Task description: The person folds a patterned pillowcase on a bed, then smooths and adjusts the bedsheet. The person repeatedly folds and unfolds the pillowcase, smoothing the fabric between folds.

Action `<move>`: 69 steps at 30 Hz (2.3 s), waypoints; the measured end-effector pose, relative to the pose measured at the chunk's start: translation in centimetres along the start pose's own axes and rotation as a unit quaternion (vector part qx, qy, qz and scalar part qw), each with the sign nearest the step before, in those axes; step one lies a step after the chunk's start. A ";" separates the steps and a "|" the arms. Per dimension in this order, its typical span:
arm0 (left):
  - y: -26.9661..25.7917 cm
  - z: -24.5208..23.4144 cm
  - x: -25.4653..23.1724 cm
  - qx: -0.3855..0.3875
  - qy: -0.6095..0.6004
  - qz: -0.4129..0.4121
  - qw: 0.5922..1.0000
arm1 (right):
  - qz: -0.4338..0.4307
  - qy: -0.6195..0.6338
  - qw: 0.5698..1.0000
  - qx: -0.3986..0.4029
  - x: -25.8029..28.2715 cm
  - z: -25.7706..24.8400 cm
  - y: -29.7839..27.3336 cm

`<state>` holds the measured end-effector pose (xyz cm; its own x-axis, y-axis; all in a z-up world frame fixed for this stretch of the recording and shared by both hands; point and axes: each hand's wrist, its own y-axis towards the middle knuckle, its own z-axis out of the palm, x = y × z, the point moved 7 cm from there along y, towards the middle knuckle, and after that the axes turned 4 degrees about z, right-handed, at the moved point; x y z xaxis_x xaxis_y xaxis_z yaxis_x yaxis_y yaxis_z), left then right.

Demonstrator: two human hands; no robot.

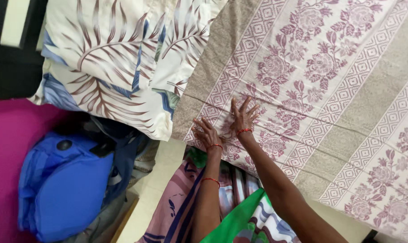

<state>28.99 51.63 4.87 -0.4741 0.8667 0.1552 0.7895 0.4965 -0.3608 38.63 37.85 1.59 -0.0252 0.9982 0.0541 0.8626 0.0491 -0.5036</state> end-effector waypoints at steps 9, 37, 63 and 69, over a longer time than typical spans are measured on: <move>-0.4 -0.1 0.2 0.057 0.019 0.038 0.998 | -0.023 0.024 0.999 0.007 -0.1 -1.2 -1.5; -25.4 1.7 -27.4 0.093 -0.046 0.402 0.910 | 0.265 0.141 0.947 -0.114 -47.1 7.0 -26.6; -25.0 3.4 -30.1 0.132 0.068 0.303 0.941 | 0.376 0.253 0.891 -0.023 -71.2 3.2 -28.6; -27.2 3.3 -33.2 0.129 0.046 0.310 0.941 | 0.397 0.306 0.864 -0.054 -81.0 1.8 -25.6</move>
<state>21.96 9.23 6.45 0.0921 0.9923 -0.0833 0.7770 -0.1239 -0.6172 17.65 -44.19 8.53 0.8386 0.5102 0.1907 0.5288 -0.6785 -0.5100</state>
